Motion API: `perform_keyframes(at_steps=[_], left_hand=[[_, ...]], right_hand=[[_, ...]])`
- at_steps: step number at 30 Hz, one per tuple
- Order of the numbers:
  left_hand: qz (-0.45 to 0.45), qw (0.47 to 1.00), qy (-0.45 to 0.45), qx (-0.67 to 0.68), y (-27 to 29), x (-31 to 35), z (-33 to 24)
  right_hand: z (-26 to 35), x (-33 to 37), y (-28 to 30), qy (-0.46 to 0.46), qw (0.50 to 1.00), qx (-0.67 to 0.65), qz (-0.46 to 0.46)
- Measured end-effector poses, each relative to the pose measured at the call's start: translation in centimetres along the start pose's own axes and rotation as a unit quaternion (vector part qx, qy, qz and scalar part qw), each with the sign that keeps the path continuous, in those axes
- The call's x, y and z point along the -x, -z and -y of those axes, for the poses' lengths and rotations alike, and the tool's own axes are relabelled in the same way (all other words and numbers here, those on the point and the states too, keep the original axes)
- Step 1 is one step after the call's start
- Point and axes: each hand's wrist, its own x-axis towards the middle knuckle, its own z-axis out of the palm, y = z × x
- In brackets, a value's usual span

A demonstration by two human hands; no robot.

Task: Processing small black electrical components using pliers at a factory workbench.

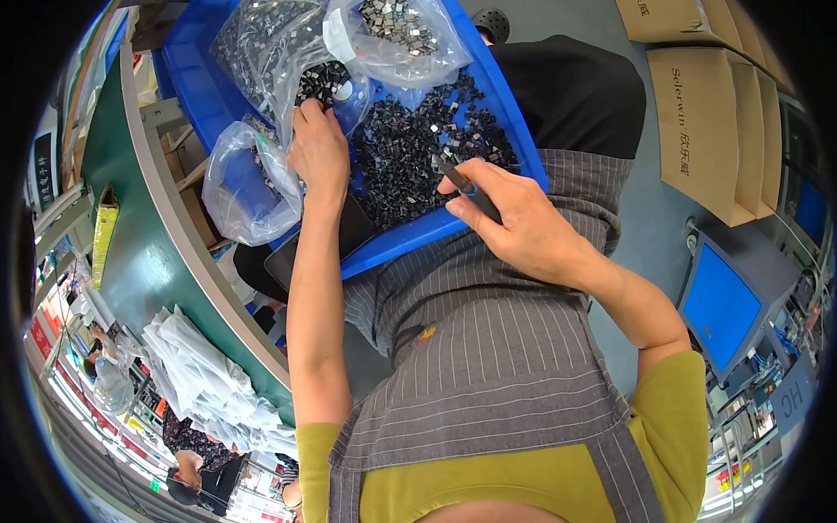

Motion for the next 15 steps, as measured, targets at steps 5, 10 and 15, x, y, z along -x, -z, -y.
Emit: perform_keyframes(at_steps=[5, 10, 15], left_hand=[[-0.014, 0.999, -0.012, 0.041, 1.0, 0.5, -0.8], [-0.061, 0.990, -0.073, 0.107, 1.7, 1.3, -0.7], [0.139, 0.784, 0.117, 0.593, 10.6, 6.3, -6.3]], right_hand=[[-0.2, 0.0, -0.1, -0.019, 1.000, -0.012, -0.003], [0.0, -0.2, -0.1, -0.075, 0.997, -0.019, 0.028], [-0.6, -0.3, -0.7, 0.019, 0.998, 0.065, -0.007]])
